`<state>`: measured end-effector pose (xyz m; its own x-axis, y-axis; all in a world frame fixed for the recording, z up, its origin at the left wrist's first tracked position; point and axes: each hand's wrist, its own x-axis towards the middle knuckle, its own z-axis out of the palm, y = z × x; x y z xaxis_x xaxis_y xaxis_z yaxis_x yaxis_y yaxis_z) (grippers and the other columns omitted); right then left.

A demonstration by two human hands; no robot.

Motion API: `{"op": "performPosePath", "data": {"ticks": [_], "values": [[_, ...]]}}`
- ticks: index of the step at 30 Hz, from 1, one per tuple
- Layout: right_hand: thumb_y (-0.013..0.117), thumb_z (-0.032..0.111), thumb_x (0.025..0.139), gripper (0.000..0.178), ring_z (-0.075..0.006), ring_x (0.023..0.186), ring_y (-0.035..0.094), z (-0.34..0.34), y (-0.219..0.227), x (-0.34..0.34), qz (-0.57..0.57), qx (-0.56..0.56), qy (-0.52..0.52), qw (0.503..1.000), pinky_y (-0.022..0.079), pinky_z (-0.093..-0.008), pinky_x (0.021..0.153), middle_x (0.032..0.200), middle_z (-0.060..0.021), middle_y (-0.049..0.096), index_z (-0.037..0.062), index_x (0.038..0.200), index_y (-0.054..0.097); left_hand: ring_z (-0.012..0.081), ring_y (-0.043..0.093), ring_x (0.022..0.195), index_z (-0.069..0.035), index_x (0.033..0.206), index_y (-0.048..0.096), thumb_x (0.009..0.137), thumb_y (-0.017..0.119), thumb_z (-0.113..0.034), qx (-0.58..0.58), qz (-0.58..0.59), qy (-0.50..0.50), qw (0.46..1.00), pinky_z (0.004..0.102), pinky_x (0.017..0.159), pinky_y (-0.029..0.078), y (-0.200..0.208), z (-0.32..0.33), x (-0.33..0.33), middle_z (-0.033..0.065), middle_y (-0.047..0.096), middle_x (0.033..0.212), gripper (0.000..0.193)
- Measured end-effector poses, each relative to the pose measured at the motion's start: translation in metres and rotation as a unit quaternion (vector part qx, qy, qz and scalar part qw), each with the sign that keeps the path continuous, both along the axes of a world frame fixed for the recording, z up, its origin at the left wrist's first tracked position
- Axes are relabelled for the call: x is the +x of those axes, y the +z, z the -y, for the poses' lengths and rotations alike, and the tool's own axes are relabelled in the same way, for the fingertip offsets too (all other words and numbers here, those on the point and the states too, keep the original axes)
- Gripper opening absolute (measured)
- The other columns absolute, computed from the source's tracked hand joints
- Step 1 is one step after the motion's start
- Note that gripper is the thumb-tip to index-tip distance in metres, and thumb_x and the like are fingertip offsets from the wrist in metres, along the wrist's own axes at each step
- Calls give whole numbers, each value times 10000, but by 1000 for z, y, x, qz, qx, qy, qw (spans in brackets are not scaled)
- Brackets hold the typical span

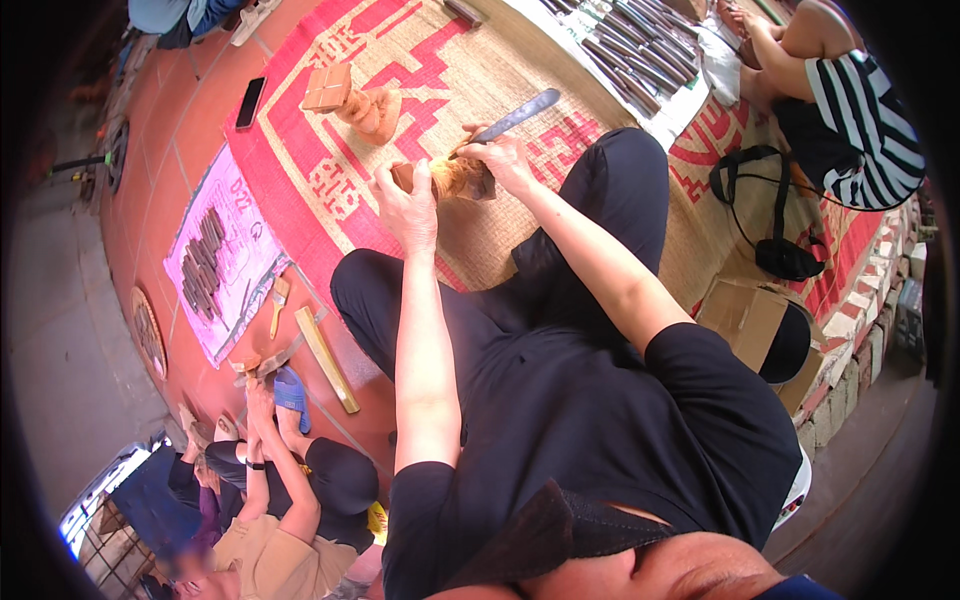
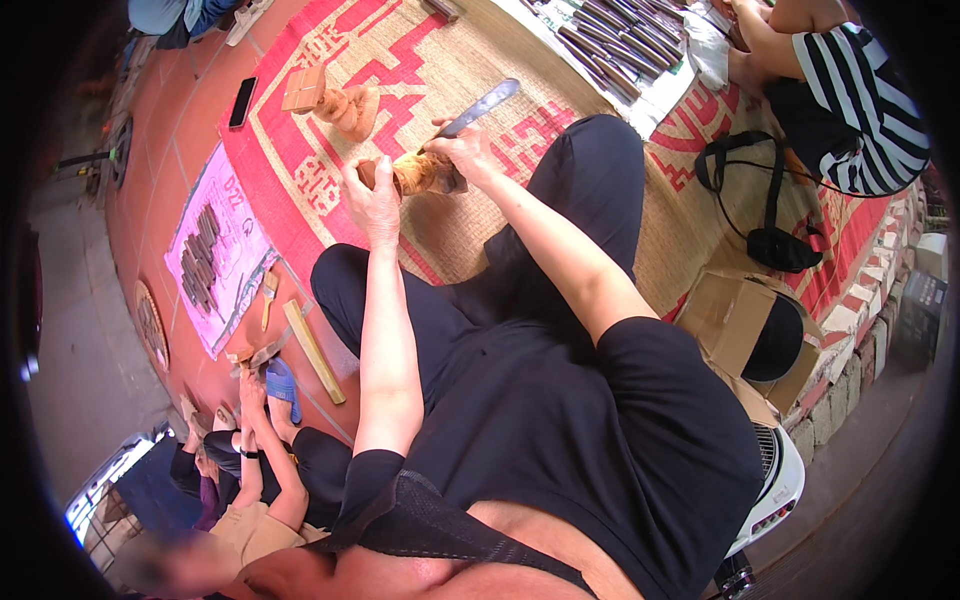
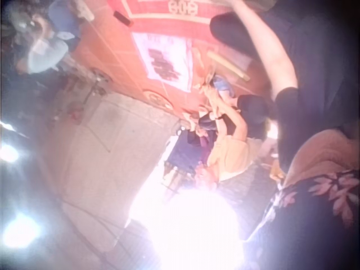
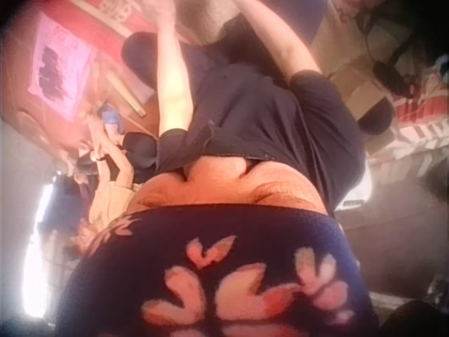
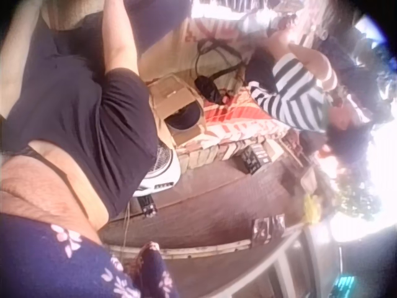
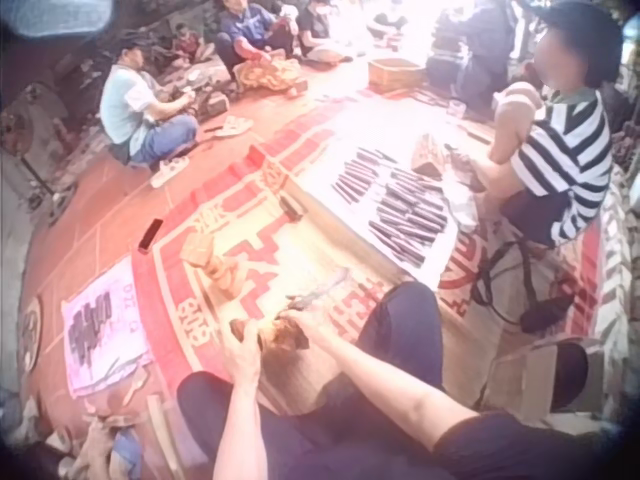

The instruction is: The person sits on a mat and uses a knife to carve a small block of wood, shaping it by hand. They rotate the wood frequently to work on different sides while other people work nearby.

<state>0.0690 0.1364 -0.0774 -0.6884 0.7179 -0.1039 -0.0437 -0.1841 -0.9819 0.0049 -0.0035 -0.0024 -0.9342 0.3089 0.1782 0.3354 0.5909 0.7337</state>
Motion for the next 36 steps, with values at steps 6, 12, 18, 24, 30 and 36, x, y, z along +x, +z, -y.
{"op": "performPosePath", "data": {"ticks": [6, 12, 18, 24, 30, 36], "values": [[748, 127, 683, 303, -145, 887, 626, -5, 0, 9, 17, -80, 18, 997, 483, -273, 810, 981, -101, 675, -40, 926, 680, 362, 582, 981, -92, 1093, 509, 828, 675, -383, -26, 8, -6, 1000, 455, 826, 472, 9, -5, 3, 174, 531, 1082, 427], [744, 114, 681, 360, -162, 819, 637, 2, -6, 1, -3, 1, 11, 1000, 501, -282, 767, 905, -81, 680, -32, 999, 660, 364, 582, 978, -98, 1094, 512, 823, 676, -386, -20, 2, 3, 1000, 457, 828, 475, 2, -2, -1, 172, 534, 1079, 428], [729, 104, 691, 300, -186, 824, 632, -4, -8, 11, -29, -94, -6, 995, 500, -291, 779, 909, -89, 674, -26, 956, 675, 360, 583, 981, -103, 1093, 513, 821, 679, -387, -29, -3, -3, 1000, 452, 832, 478, 6, -6, 3, 170, 536, 1080, 427], [731, 103, 691, 249, -162, 933, 616, -1, 5, 7, 13, -9, 26, 1000, 472, -288, 848, 980, -111, 664, -29, 898, 691, 361, 583, 981, -112, 1092, 514, 819, 680, -387, -31, 8, -1, 999, 448, 827, 480, 4, -5, 0, 170, 535, 1080, 422], [734, 98, 690, 255, -171, 859, 637, -6, -3, 9, -34, -93, -4, 995, 490, -285, 812, 945, -100, 681, -33, 904, 689, 356, 579, 989, -107, 1087, 516, 819, 679, -385, -28, 5, -5, 1000, 446, 834, 476, 3, -5, 0, 170, 536, 1086, 419], [726, 88, 695, 256, -176, 871, 631, -5, 1, 10, 16, 24, 25, 999, 491, -291, 808, 973, -112, 669, -36, 914, 681, 351, 573, 1003, -108, 1095, 517, 816, 682, -382, -38, 9, -1, 999, 449, 839, 473, 8, -8, 2, 165, 539, 1084, 424]]}}
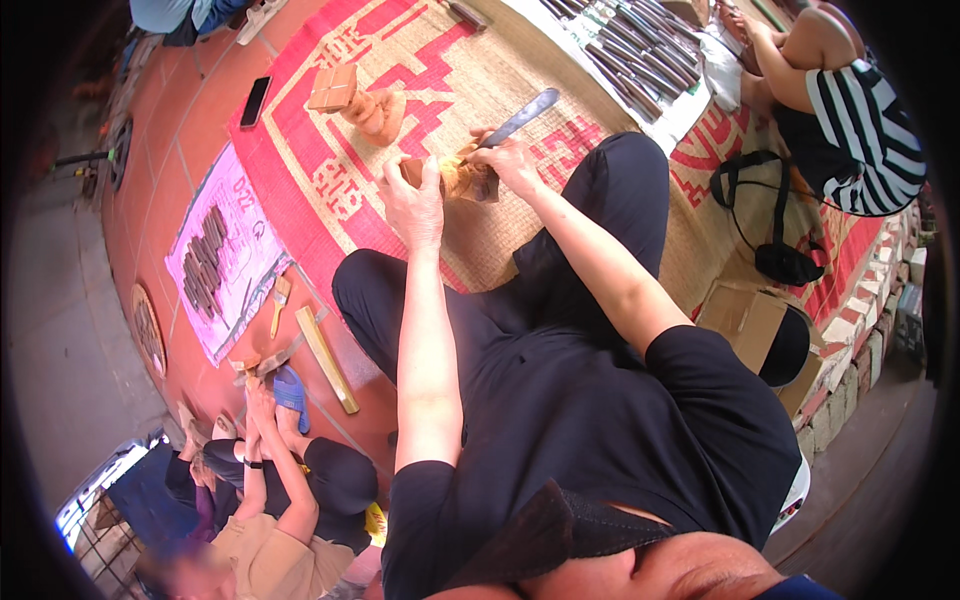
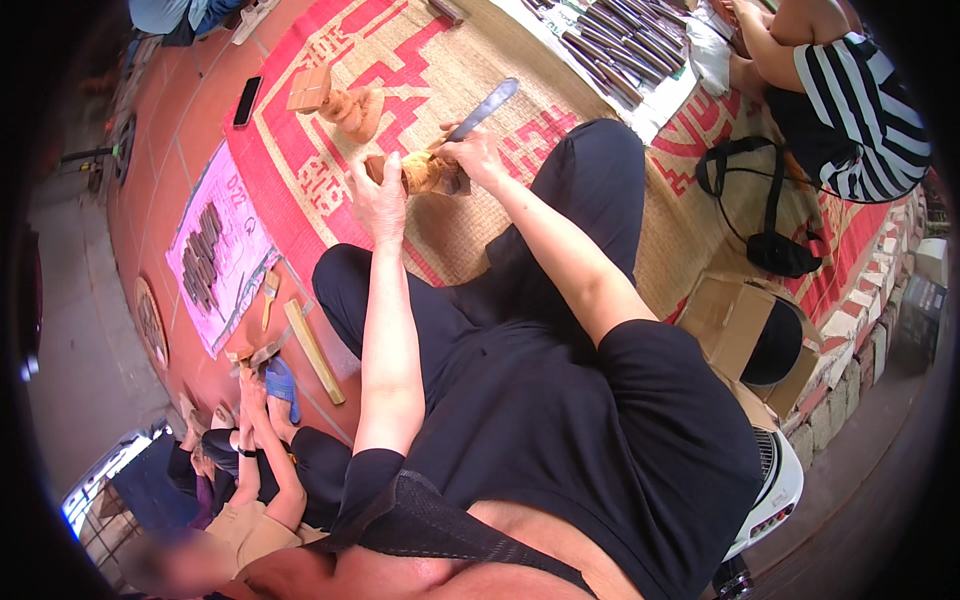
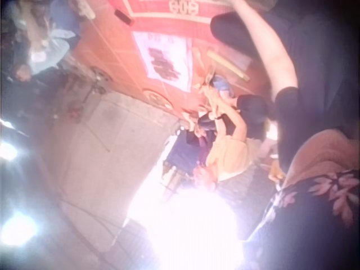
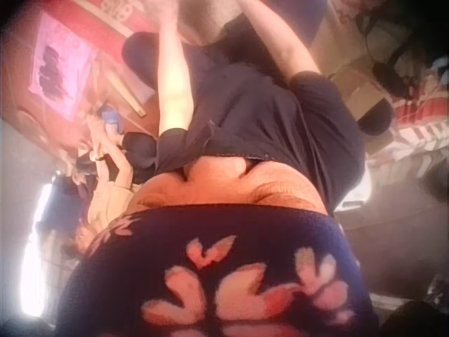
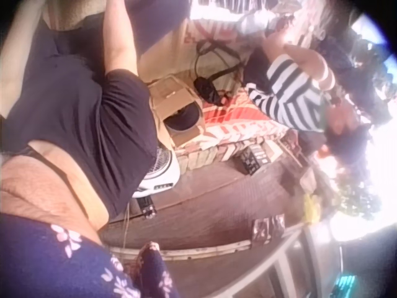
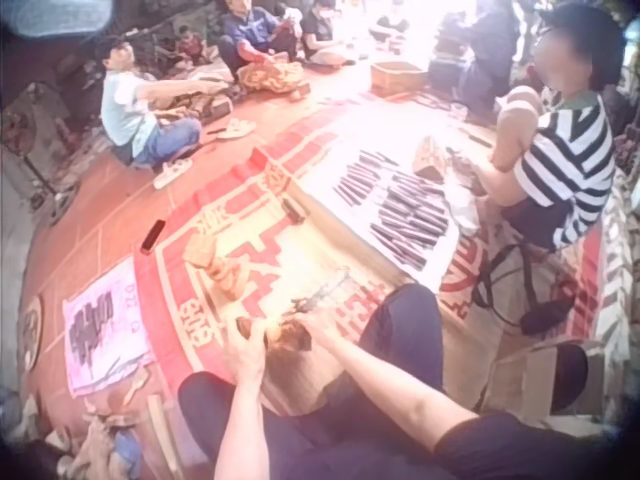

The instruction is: The person sits on a mat and uses a knife to carve a small block of wood, shaping it by hand. They rotate the wood frequently to work on different sides while other people work nearby.

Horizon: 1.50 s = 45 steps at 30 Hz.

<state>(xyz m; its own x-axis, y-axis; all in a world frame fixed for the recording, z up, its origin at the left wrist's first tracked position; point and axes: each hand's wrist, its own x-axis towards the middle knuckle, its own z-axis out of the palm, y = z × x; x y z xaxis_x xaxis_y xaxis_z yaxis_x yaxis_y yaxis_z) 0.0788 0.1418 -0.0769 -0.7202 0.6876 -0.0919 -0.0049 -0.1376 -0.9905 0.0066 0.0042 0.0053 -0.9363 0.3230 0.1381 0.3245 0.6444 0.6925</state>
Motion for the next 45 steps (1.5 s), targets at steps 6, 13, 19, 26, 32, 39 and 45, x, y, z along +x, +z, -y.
{"op": "performPosePath", "data": {"ticks": [6, 13, 19, 26, 32, 39, 45], "values": [[746, 113, 692, 291, -156, 880, 626, 2, -3, -1, -34, -64, -10, 997, 485, -278, 816, 1002, -109, 669, -36, 931, 671, 351, 568, 1017, -107, 1096, 517, 815, 685, -380, 2, -5, -2, 1000, 448, 847, 472, -4, 2, -2, 166, 537, 1089, 426], [746, 117, 691, 299, -154, 989, 600, -2, -7, 3, -12, -130, -11, 991, 464, -280, 876, 1110, -118, 643, -36, 934, 665, 357, 570, 1018, -108, 1097, 523, 817, 682, -380, 2, 14, -4, 1000, 444, 852, 471, 4, -2, 1, 172, 535, 1094, 423], [754, 106, 687, 294, -150, 945, 605, 6, 5, -1, 9, -39, 7, 999, 470, -280, 853, 1061, -105, 654, -38, 928, 668, 353, 572, 1021, -111, 1109, 519, 818, 677, -393, -4, 11, -4, 1000, 444, 850, 472, -1, 0, -2, 170, 529, 1110, 434], [692, 71, 739, 318, -151, 890, 616, -1, -5, 4, -36, -111, 0, 993, 467, -273, 839, 950, -87, 671, -29, 1038, 655, 351, 570, 1023, -112, 1112, 517, 816, 683, -379, 16, 6, -6, 1000, 442, 848, 471, -2, 2, -1, 170, 527, 1112, 432], [705, 86, 711, 315, -154, 840, 624, 4, 1, 4, 32, -38, 3, 999, 481, -270, 788, 914, -91, 679, -37, 997, 658, 351, 576, 1008, -115, 1110, 516, 813, 687, -379, -1, -4, -17, 1000, 444, 838, 476, 1, -2, 0, 168, 532, 1102, 433], [744, 103, 667, 391, -144, 799, 630, 3, 1, 1, -35, -97, 0, 995, 491, -265, 751, 867, -91, 679, -50, 1014, 649, 351, 580, 989, -118, 1110, 519, 810, 684, -380, 1, -3, -12, 1000, 452, 822, 478, -2, 0, -1, 162, 533, 1088, 431], [726, 86, 684, 354, -148, 798, 634, 3, -2, 3, 2, -88, -25, 996, 499, -262, 738, 861, -78, 676, -41, 1006, 655, 346, 585, 985, -124, 1107, 518, 804, 692, -383, -7, -19, -27, 999, 455, 812, 481, 2, -6, 2, 154, 533, 1087, 436]]}}
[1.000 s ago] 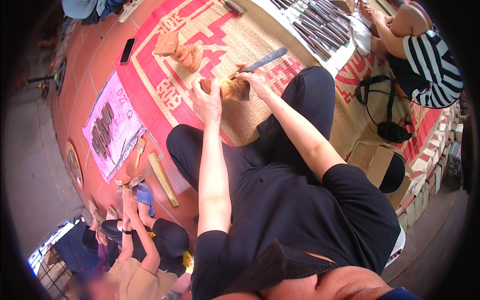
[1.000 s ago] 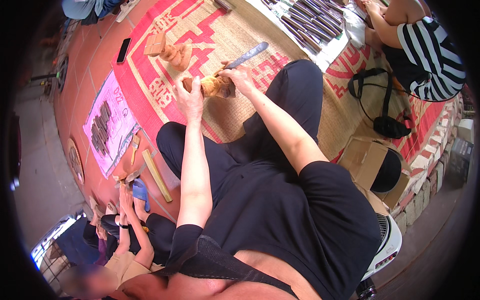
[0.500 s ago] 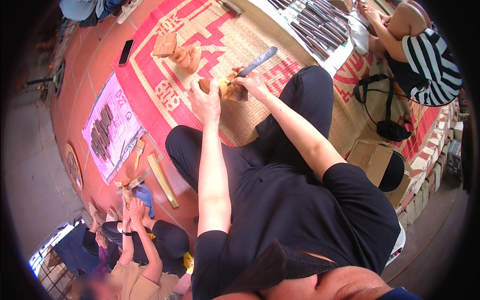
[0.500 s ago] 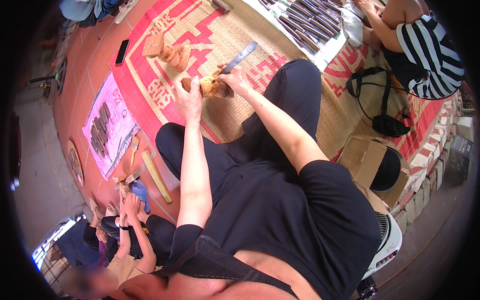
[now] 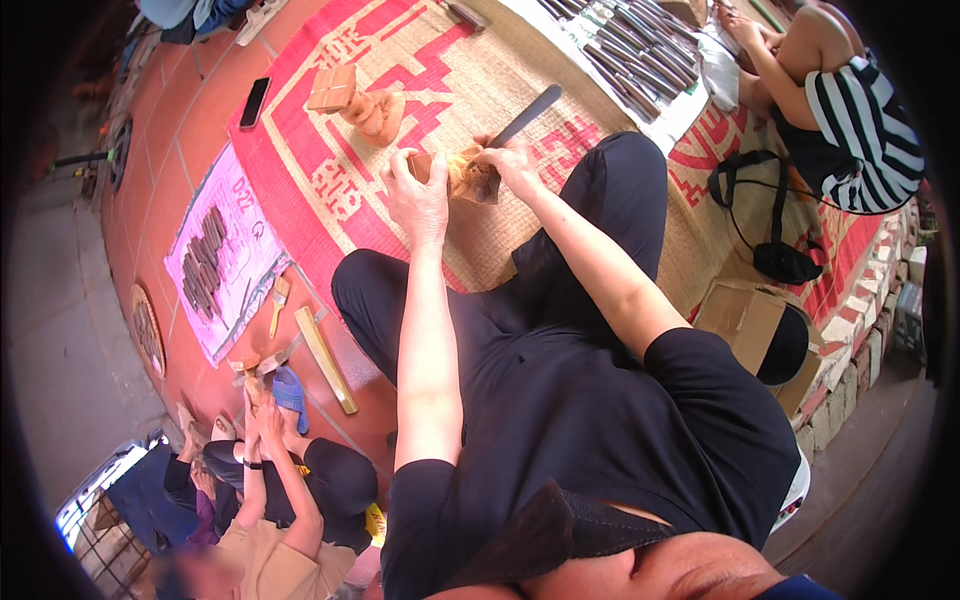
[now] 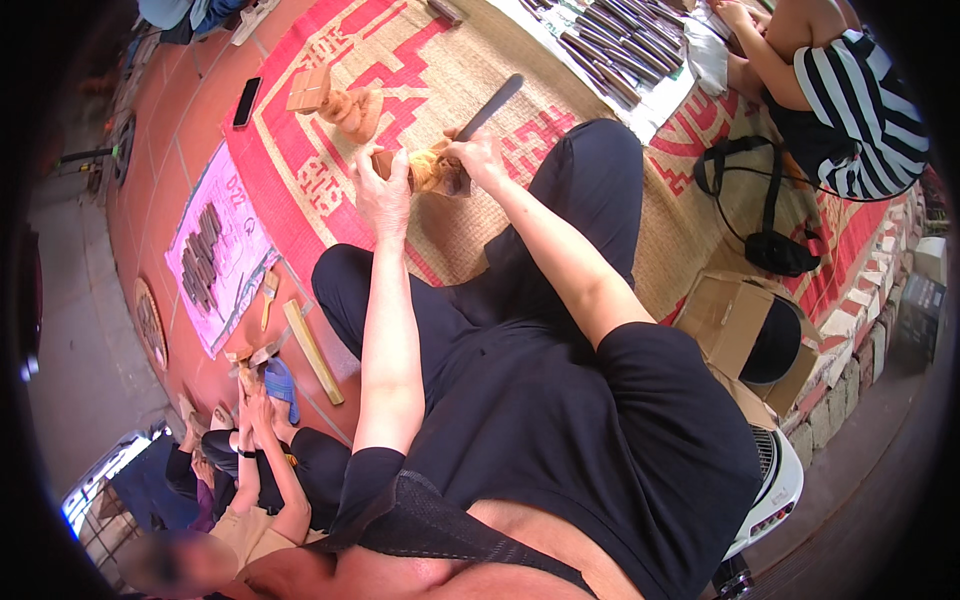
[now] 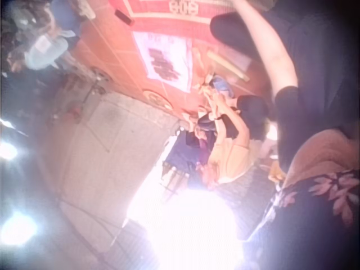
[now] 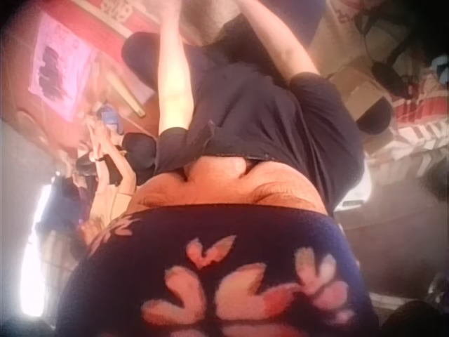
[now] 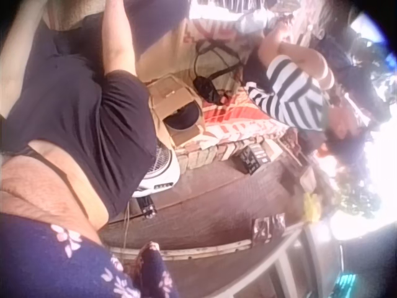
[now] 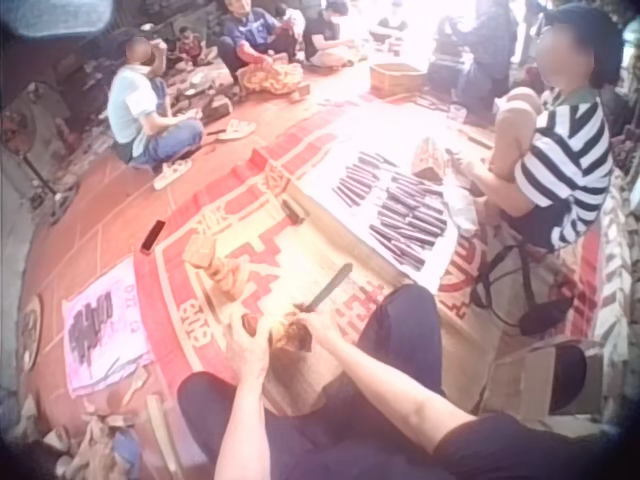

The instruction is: The person sits on a mat and uses a knife to carve a small block of wood, shaping it by hand. They rotate the wood frequently to work on different sides while other people work nearby.

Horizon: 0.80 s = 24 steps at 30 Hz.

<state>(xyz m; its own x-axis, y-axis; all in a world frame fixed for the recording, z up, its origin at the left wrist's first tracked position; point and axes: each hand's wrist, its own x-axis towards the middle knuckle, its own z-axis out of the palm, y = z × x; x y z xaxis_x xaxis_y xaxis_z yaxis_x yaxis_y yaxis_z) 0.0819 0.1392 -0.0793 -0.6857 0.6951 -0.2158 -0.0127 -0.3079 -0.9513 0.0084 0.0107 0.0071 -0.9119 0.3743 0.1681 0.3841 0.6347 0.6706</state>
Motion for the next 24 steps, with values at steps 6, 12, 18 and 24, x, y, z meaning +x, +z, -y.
{"op": "performPosePath", "data": {"ticks": [6, 12, 18, 24], "values": [[715, 99, 705, 336, -159, 788, 636, -1, -11, -6, -30, 79, 8, 996, 497, -264, 744, 866, -91, 683, -54, 997, 651, 339, 587, 980, -130, 1094, 522, 792, 705, -378, 10, -7, 2, 1000, 450, 806, 484, -6, 1, -3, 142, 533, 1070, 432], [701, 123, 716, 327, -148, 796, 636, -5, -8, 2, 12, 9, 11, 1000, 496, -266, 746, 862, -95, 688, -59, 985, 660, 340, 590, 978, -129, 1086, 525, 791, 704, -385, -1, -21, -11, 1000, 445, 809, 485, 2, -5, 1, 145, 534, 1055, 431], [721, 131, 703, 343, -144, 805, 640, -2, -1, -2, 33, 65, 30, 997, 495, -260, 753, 882, -89, 693, -35, 1000, 672, 343, 591, 972, -130, 1083, 528, 796, 700, -382, 15, -8, 1, 1000, 447, 804, 486, -7, 2, -5, 144, 536, 1065, 418], [736, 121, 699, 357, -152, 834, 649, -10, -7, 3, 11, -3, 18, 1000, 493, -265, 795, 872, -91, 702, -25, 1018, 673, 347, 590, 972, -131, 1085, 527, 802, 694, -382, 18, -23, -14, 999, 454, 806, 485, -4, 0, -3, 149, 536, 1082, 413]]}}
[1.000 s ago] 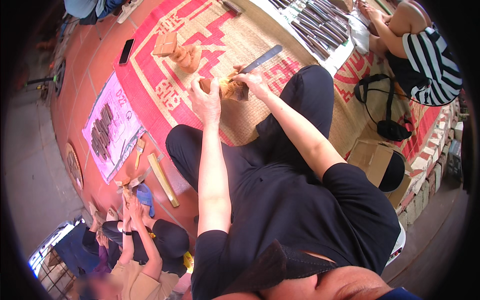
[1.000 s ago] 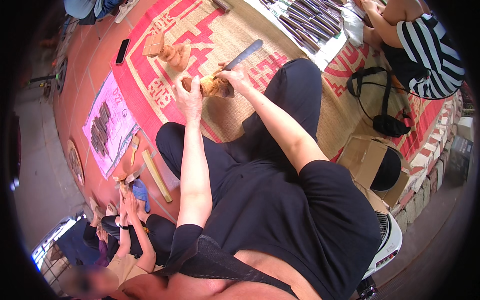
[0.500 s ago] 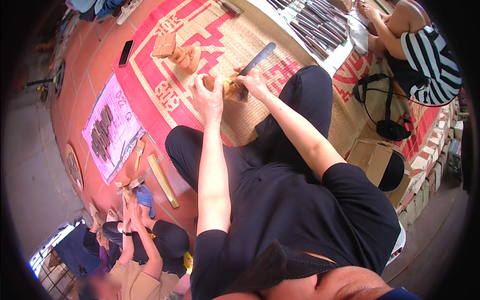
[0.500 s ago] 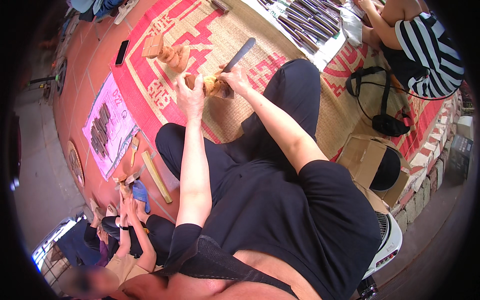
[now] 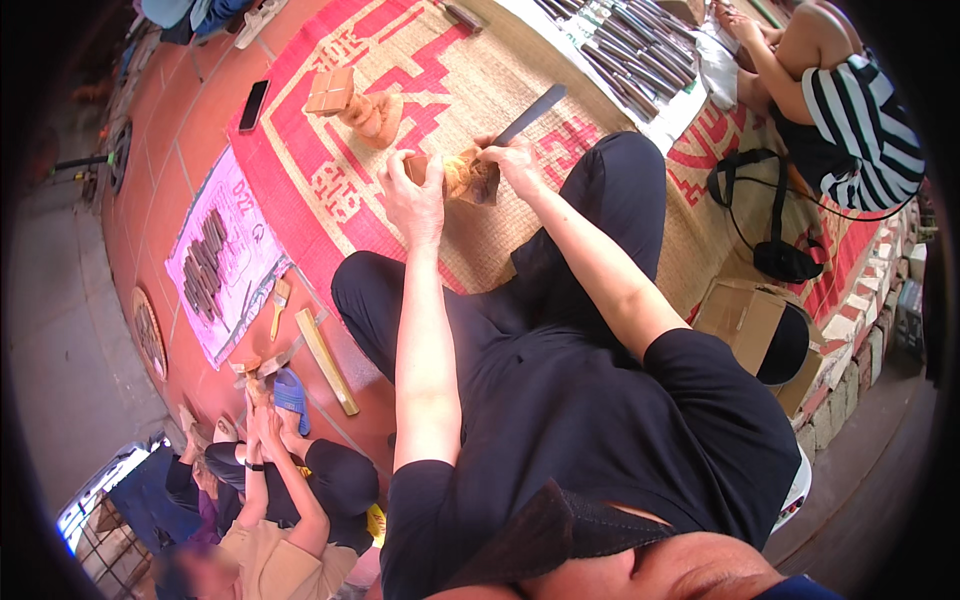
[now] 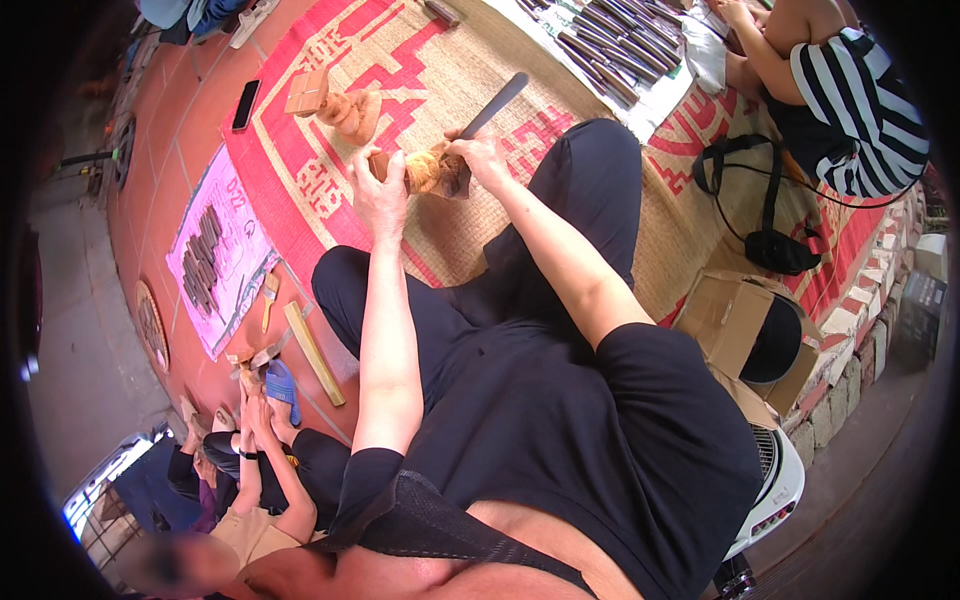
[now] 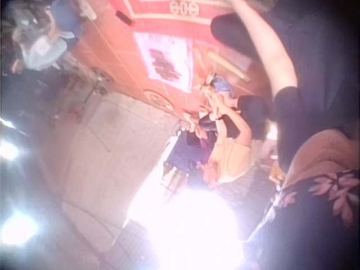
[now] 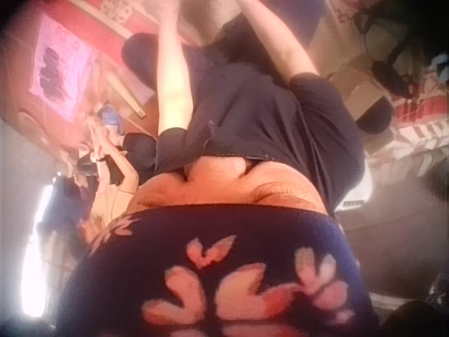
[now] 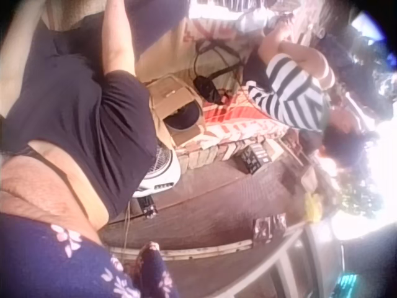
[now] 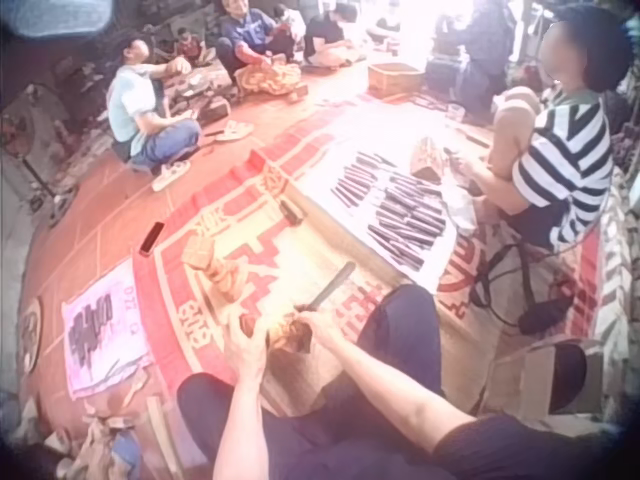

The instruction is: The person sits on a mat and uses a knife to carve a small block of wood, shaping it by hand. They rotate the wood frequently to work on different sides while other people work nearby.

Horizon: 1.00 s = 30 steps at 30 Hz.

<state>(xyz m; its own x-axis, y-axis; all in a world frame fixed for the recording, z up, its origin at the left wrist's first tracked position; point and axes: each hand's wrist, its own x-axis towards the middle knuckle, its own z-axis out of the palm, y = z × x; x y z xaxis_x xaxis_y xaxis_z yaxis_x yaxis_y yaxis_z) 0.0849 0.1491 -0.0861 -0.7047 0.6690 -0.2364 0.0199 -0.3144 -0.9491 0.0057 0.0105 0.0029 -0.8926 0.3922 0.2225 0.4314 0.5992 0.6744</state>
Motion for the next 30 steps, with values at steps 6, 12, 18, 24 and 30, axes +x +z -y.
{"op": "performPosePath", "data": {"ticks": [6, 12, 18, 24, 30], "values": [[709, 101, 709, 347, -137, 838, 644, 10, 9, -5, 30, 78, 24, 996, 499, -272, 784, 887, -87, 699, -36, 1026, 664, 343, 589, 973, -132, 1091, 529, 801, 692, -383, -13, 16, 18, 1000, 449, 807, 486, -1, 3, -1, 144, 539, 1080, 417], [687, 95, 737, 278, -138, 858, 617, 2, 1, 1, -39, -28, -2, 999, 477, -266, 794, 940, -85, 683, -43, 976, 659, 341, 586, 977, -125, 1093, 529, 798, 695, -379, 8, 13, 10, 1000, 447, 817, 483, -3, 5, 0, 149, 540, 1082, 423], [719, 97, 706, 306, -148, 840, 647, 11, 17, -3, 24, 69, 22, 997, 504, -283, 779, 887, -101, 698, -26, 984, 678, 337, 582, 992, -124, 1095, 527, 799, 695, -375, -11, 29, 20, 999, 444, 823, 482, 1, 4, 1, 148, 538, 1086, 423], [699, 89, 711, 271, -136, 820, 645, 2, -3, 0, -42, -34, -12, 998, 502, -264, 755, 865, -101, 699, -35, 951, 680, 336, 581, 986, -121, 1096, 525, 803, 693, -371, 10, 24, 11, 1000, 445, 824, 481, -1, 5, 0, 148, 535, 1090, 420], [725, 108, 702, 305, -152, 825, 646, 11, 3, -7, 16, 101, 11, 995, 503, -277, 761, 860, -116, 692, -39, 964, 672, 329, 567, 1019, -114, 1096, 525, 808, 688, -368, -4, 39, 16, 999, 437, 841, 473, 2, 5, 1, 146, 531, 1095, 417]]}}
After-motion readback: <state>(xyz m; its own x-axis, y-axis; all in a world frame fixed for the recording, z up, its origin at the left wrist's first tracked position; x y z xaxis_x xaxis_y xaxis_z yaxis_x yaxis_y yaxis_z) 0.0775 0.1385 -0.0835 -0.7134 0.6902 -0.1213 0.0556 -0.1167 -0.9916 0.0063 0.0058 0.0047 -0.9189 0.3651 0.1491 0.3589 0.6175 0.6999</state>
